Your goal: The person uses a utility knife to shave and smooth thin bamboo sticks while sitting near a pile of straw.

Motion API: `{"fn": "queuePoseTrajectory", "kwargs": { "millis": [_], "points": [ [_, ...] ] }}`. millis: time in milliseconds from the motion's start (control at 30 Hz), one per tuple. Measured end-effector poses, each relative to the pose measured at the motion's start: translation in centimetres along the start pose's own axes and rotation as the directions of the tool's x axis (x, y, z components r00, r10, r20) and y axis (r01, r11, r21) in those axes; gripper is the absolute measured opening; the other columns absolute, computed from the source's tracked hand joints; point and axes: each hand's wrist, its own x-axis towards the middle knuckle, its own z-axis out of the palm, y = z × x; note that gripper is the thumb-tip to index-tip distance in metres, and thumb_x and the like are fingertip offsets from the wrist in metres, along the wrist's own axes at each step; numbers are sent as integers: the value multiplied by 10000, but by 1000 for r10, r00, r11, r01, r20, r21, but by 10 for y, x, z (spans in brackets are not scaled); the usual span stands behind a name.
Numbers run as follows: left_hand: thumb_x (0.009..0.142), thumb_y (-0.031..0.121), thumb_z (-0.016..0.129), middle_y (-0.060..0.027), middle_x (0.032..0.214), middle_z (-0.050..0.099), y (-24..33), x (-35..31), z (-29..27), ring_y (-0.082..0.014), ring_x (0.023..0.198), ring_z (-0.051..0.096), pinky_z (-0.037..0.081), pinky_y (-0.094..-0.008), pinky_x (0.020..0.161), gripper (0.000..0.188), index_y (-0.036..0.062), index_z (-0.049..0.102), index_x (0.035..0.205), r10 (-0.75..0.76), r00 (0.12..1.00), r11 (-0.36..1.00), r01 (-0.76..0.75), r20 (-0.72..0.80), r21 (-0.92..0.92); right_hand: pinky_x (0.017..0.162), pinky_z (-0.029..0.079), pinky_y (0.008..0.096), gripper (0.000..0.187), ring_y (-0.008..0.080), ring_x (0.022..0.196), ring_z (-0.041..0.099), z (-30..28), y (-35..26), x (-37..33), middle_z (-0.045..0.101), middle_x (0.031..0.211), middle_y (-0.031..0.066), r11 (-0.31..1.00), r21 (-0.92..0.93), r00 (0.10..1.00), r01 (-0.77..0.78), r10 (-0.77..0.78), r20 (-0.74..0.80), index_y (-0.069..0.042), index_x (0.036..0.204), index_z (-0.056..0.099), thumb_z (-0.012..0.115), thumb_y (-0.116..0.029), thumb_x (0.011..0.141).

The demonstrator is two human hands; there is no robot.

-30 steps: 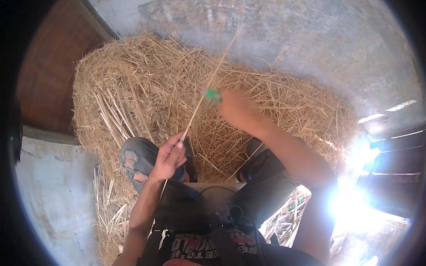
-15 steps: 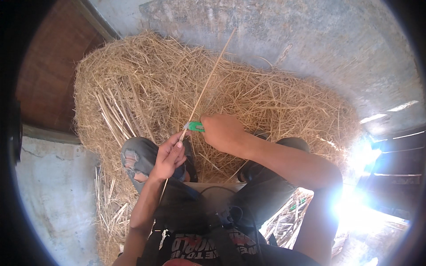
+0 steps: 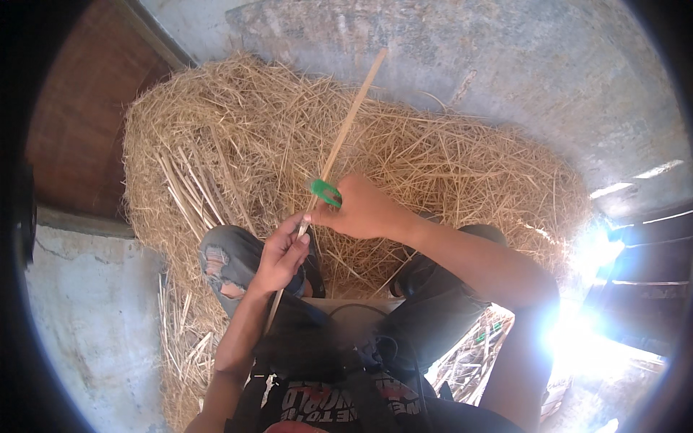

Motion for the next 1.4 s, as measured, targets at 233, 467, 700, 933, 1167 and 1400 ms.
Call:
{"fn": "queuePoseTrajectory", "kwargs": {
  "millis": [233,467,700,933,1167,1400],
  "points": [
    [1040,117,575,31,716,529,2,3,3,-42,615,467,385,-222,567,452,-5,465,1461,101,985,951,-54,-142,305,559,439,413,269,266,535,542,3,4,2,589,611,122,989,0,975,146,-144,-170,-25,845,734,798,-286,865],
    [1008,132,637,-4,707,536,2,5,-1,-53,662,478,420,-250,586,367,-7,602,1346,138,966,916,-40,-220,399,631,523,454,167,355,651,667,12,6,-6,666,700,174,957,-194,975,217,-220,5,-3,900,704,728,-165,869],
    [1038,88,585,59,864,540,-2,-3,0,-26,767,442,398,-202,670,408,-49,537,1419,102,989,958,-68,-110,278,739,549,507,263,402,800,699,-22,27,20,697,849,231,937,-332,962,-109,16,-272,27,1115,638,645,-128,902],
    [1031,85,600,50,888,562,-1,-3,3,-25,775,466,413,-198,686,414,-52,540,1417,189,976,953,-155,-110,259,741,538,535,263,424,832,686,-52,30,20,687,879,259,903,-397,928,-163,4,-371,51,1122,594,625,-130,932],
    [1040,103,585,95,718,452,9,-3,0,-6,641,377,317,-210,558,405,-37,544,1418,88,988,973,-58,-126,221,666,534,539,230,447,739,677,-13,21,16,672,766,245,913,-391,968,-119,19,-250,33,1068,577,634,-143,932],
    [1055,107,556,95,659,409,-1,-4,-4,-4,548,344,277,-208,490,406,-20,523,1439,44,992,994,-32,-115,102,661,535,540,217,447,722,681,-5,18,14,661,725,244,922,-384,969,-58,-40,-243,33,1050,573,639,-118,909]
  ]
}}
